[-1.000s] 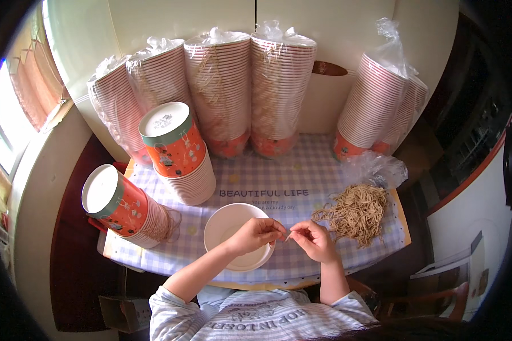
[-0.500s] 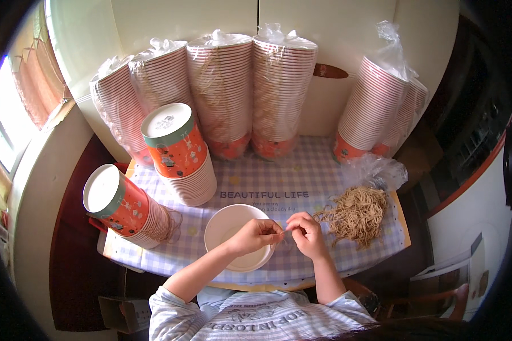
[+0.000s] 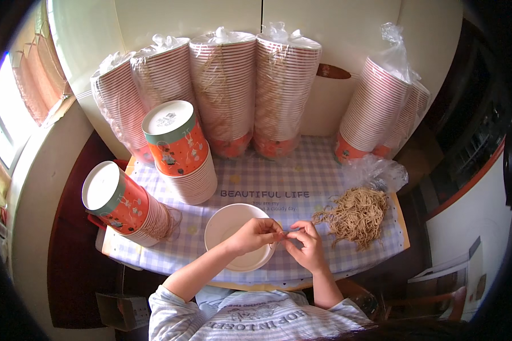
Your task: The recorder is organizing stacks of printed paper bowls and using rubber bands to bundle them together at a workstation.
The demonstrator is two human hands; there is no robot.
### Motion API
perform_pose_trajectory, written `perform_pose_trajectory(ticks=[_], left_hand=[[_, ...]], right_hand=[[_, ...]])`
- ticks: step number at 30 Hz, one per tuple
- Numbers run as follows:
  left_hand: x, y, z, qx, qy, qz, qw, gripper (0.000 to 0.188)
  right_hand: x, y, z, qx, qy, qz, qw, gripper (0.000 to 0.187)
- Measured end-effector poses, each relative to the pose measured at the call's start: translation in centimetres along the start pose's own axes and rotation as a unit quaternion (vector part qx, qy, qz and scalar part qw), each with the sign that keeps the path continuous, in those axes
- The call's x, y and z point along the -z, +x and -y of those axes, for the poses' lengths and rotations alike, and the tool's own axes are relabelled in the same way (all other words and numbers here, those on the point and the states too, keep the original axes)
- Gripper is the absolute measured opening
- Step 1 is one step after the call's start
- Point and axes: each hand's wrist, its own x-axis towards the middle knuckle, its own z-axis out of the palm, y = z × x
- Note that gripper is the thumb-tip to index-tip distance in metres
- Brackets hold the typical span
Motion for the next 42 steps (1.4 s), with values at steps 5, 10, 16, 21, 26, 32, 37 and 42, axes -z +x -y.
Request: perform_pose_trajectory(ticks=[5,10,16,21,26,32,37,42], left_hand=[[0.5,-0.1,0.1,-0.011,0.065,-0.002,0.998,0.014],[0.5,-0.6,-1.2,0.013,0.117,0.0,0.993,0.013],[0.6,-0.6,-1.1,-0.007,0.118,-0.005,0.993,0.012],[1.0,-0.8,-1.0,-0.001,0.184,-0.007,0.983,0.012],[1.0,-1.0,-1.3,-0.025,0.246,-0.004,0.969,0.014],[0.6,-1.0,-1.6,-0.055,0.306,-0.003,0.95,0.019],[0.6,-1.2,-1.1,-0.006,0.256,-0.071,0.964,0.02],[0.4,-1.7,-0.9,-0.013,0.281,-0.09,0.956,0.024]], right_hand=[[-0.1,0.0,0.4,-0.022,0.022,-0.016,0.999,0.011],[-0.1,-0.3,0.9,-0.041,0.043,-0.024,0.998,0.011],[-0.9,-0.7,2.6,0.039,-0.041,0.015,0.998,0.015],[-1.4,-0.7,3.1,0.073,-0.115,0.03,0.99,0.015],[-1.6,-1.2,1.1,-0.019,0.029,-0.022,0.999,0.028],[-2.2,-1.2,0.1,-0.114,0.163,0.039,0.979,0.043],[-2.4,-1.2,0.8,-0.112,0.11,0.032,0.987,0.039],[-2.5,-1.4,1.0,-0.099,0.087,0.024,0.991,0.035]])
